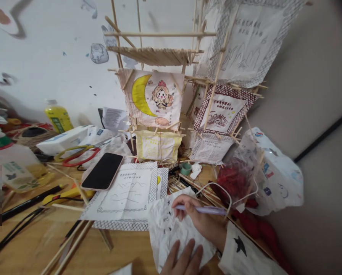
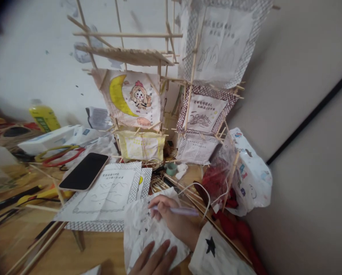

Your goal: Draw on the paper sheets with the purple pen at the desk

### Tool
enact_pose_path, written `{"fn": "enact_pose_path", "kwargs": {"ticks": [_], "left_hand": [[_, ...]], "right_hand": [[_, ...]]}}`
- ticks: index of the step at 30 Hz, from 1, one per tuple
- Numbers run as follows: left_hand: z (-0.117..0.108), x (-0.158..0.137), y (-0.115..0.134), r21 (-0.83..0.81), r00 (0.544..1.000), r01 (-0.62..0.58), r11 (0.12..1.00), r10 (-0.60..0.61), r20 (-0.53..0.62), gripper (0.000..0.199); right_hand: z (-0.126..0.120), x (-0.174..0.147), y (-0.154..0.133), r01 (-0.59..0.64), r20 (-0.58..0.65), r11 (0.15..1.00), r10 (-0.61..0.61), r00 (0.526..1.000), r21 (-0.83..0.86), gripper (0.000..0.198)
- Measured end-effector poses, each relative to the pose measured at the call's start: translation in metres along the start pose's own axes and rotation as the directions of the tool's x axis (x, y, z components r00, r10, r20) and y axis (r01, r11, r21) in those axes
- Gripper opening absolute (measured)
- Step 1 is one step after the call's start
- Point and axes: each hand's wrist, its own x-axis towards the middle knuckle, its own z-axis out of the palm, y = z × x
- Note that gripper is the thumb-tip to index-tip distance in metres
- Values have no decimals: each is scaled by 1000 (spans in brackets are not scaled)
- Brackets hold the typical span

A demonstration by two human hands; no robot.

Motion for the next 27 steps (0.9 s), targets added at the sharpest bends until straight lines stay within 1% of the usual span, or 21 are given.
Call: {"fn": "enact_pose_path", "kwargs": {"ticks": [2,4,6,9,12,14,18,22,25,27], "left_hand": [[-9,6,-1,-10,998,-39,999,39,52,13],[-17,11,-3,-9,989,-86,996,86,123,12],[-21,12,-6,13,981,-87,996,83,173,13],[-19,5,-9,43,983,-104,994,95,159,17],[-12,-4,-9,73,983,-121,990,110,147,17],[-9,-7,-8,91,982,-127,988,112,155,16],[-12,-3,-7,115,982,-128,985,110,150,12],[-17,2,-8,97,980,-114,989,96,172,11],[-14,1,-6,102,982,-111,989,93,166,10],[-9,-1,-5,107,987,-94,990,78,143,6]], "right_hand": [[-1,-1,-4,-33,16,992,35,999,-119,42],[0,-2,-7,-81,31,978,88,996,-190,24],[2,-2,-5,-123,16,975,129,992,-185,11],[5,-1,2,-158,-34,976,154,987,-153,2],[5,-3,9,-153,-46,970,147,988,-186,4],[5,-4,11,-139,-26,968,137,990,-208,5],[3,-6,8,-120,-7,956,123,992,-269,7],[1,-5,4,-50,12,917,60,998,-396,17],[1,-5,3,-24,27,894,41,999,-448,22],[3,-6,0,-13,20,896,25,1000,-444,24]]}}
